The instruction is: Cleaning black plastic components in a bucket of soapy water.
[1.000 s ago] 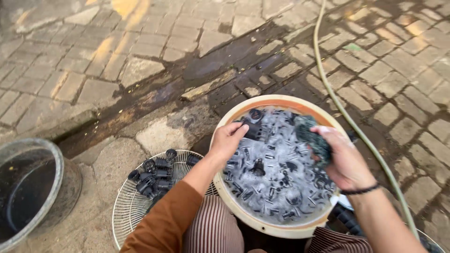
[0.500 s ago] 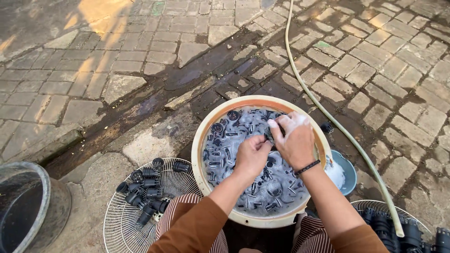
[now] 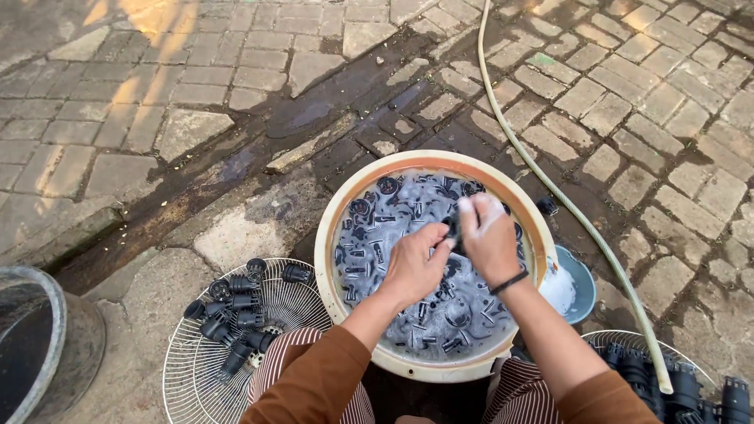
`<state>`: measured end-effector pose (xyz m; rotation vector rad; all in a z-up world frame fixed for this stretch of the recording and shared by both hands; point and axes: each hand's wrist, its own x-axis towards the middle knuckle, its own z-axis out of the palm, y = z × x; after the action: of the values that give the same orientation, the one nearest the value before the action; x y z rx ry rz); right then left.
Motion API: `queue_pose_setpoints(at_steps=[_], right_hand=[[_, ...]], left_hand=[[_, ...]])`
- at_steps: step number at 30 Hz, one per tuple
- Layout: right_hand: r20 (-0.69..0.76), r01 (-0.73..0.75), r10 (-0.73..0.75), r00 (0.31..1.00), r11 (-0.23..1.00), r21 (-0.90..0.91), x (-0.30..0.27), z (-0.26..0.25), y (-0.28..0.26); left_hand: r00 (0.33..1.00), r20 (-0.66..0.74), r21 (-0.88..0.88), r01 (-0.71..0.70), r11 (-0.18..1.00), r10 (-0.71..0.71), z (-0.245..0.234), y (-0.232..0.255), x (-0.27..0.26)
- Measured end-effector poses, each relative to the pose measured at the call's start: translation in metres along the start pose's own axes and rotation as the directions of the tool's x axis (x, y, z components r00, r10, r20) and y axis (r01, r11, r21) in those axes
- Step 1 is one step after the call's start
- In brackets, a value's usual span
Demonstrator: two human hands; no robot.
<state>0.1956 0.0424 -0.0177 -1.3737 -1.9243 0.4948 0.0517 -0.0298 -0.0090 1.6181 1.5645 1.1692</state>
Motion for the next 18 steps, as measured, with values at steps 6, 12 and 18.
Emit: queue_pose_setpoints(at_steps=[6, 12, 18], right_hand=[[-0.169, 0.426, -0.415, 0.894, 0.904, 0.035, -0.005, 0.005, -0.020], [0.564, -0.613, 0.260, 0.784, 0.469, 0.636, 0.012, 0.003, 0.038], [0.888, -0.886, 0.011, 0.460, 0.071, 0.459, 0.007, -0.002, 0.035]], left_hand=[[0.999, -0.013, -0.080, -0.049, 0.996, 0.048, -0.018, -0.010, 0.007], [0.919, 0.143, -0.053, -0.363, 0.930, 0.367, -0.031, 0.012, 0.002], [0.923, 0.239, -0.169, -0.266, 0.949, 0.301, -0.043, 0.023, 0.006]])
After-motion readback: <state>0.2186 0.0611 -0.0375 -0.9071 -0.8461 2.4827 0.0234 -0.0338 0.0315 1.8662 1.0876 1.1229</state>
